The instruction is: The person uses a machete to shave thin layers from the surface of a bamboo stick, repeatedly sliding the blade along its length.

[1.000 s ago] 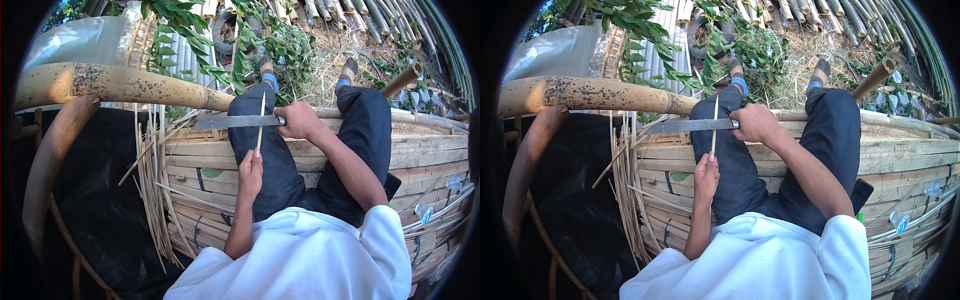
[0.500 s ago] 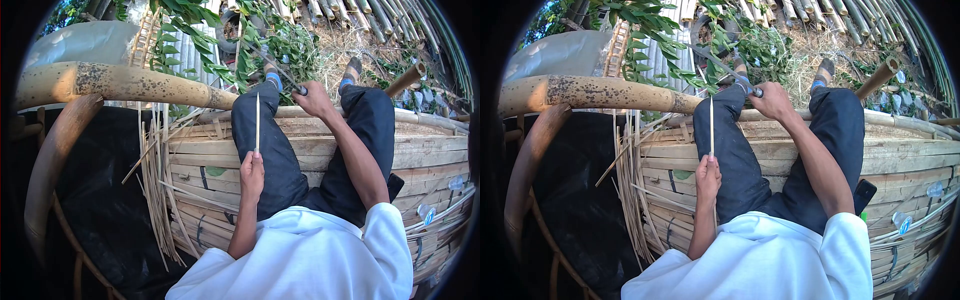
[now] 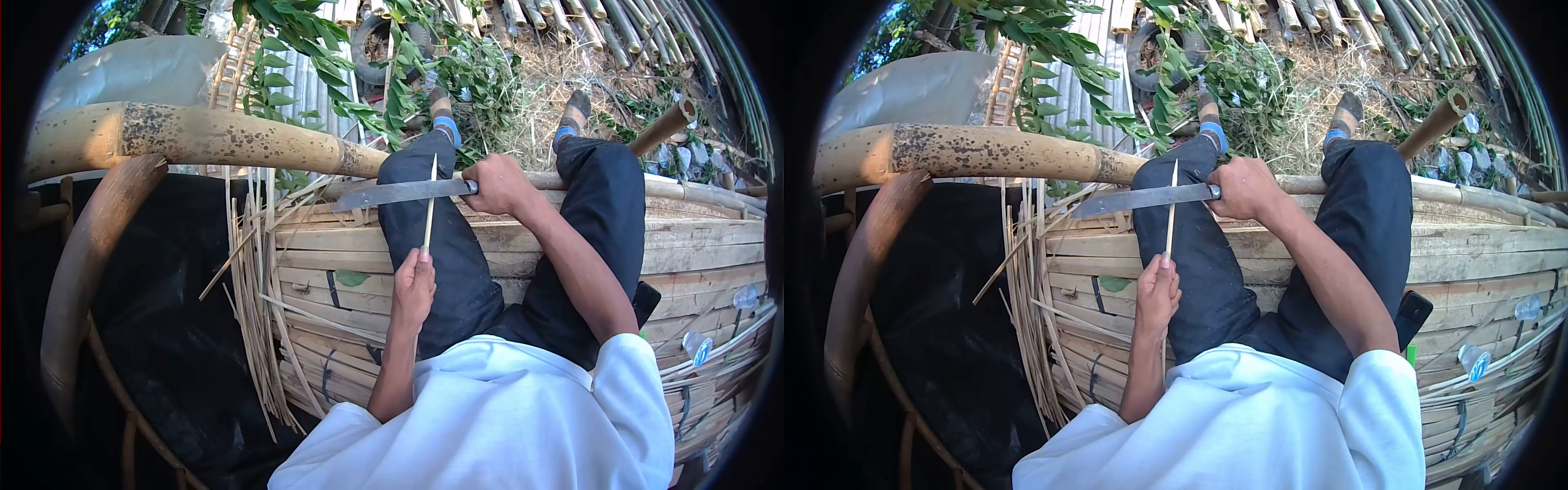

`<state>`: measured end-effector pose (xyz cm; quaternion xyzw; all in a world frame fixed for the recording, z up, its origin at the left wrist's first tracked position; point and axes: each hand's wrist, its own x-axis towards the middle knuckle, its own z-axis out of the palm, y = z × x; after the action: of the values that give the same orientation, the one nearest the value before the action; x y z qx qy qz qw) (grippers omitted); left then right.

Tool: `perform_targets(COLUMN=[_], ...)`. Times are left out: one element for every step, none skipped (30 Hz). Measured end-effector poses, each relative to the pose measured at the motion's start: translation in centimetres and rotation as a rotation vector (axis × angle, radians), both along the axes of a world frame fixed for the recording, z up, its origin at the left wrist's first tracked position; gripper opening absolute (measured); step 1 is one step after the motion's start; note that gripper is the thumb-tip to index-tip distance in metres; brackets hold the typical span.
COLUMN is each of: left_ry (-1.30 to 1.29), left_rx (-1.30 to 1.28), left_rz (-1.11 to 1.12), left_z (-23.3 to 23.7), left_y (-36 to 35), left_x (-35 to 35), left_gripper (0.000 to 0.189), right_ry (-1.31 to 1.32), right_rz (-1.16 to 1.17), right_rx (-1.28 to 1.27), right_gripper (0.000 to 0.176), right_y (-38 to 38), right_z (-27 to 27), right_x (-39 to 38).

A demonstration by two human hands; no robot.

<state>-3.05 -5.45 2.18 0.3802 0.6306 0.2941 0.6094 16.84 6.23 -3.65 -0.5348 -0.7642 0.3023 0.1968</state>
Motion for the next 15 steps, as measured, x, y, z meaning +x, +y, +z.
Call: perform_targets(left_ry=[0.000,0.009,0.016,0.014,-0.030,-0.073,-0.066,-0.069,-0.072,-0.066,-0.021,0.019,0.032,0.026,0.061], left_rx=[-0.003,-0.002,0.000,-0.005,-0.015,-0.022,-0.021,-0.036,-0.048,-0.042,-0.018,0.001,-0.006,-0.011,0.015], left_rz=[-0.001,0.003,0.004,0.001,-0.027,-0.059,-0.062,-0.019,0.026,0.031,0.050,0.069,0.066,0.064,0.030], left_z=[0.0,-0.1,-0.2,-0.2,0.0,0.1,0.4,1.0,1.4,1.1,0.4,-0.2,-0.6,-1.1,-1.6], left_y=[0.0,0.1,0.3,0.1,-0.2,-0.2,-0.2,-0.3,-0.3,0.0,0.3,0.6,0.8,0.9,0.9], left_x=[0.0,0.0,0.1,0.0,-0.3,-0.5,-0.3,0.2,0.3,0.0,-0.3,-0.4,-0.5,-0.4,-0.4], left_gripper=[0.032,0.032,0.031,0.031,0.033,0.034,0.034,0.034,0.033,0.033,0.033,0.033,0.033,0.033,0.033], right_ry=[-0.030,-0.061,-0.064,-0.003,0.058,0.059,0.028,0.000,0.012,0.127,0.236,0.230,0.280,0.330,0.251], right_rz=[-0.004,-0.010,-0.015,-0.139,-0.261,-0.264,-0.311,-0.349,-0.341,-0.401,-0.460,-0.454,-0.348,-0.246,-0.141], right_rx=[-0.012,-0.022,-0.021,-0.103,-0.183,-0.183,-0.183,-0.184,-0.185,-0.220,-0.253,-0.250,-0.158,-0.068,-0.073], right_gripper=[0.020,0.020,0.020,0.022,0.024,0.024,0.025,0.026,0.026,0.026,0.025,0.025,0.021,0.018,0.023], right_y=[0.0,0.2,0.5,0.6,1.0,1.6,2.3,2.6,2.7,3.0,3.3,3.2,2.5,1.7,0.9], right_z=[0.1,0.2,-0.3,-1.2,-1.7,-2.2,-3.1,-3.3,-3.7,-3.3,-3.0,-2.8,-2.2,-1.3,-0.3], right_x=[0.0,0.2,0.3,0.2,0.4,1.4,2.7,3.2,3.0,3.0,3.1,2.9,2.5,2.1,1.8])
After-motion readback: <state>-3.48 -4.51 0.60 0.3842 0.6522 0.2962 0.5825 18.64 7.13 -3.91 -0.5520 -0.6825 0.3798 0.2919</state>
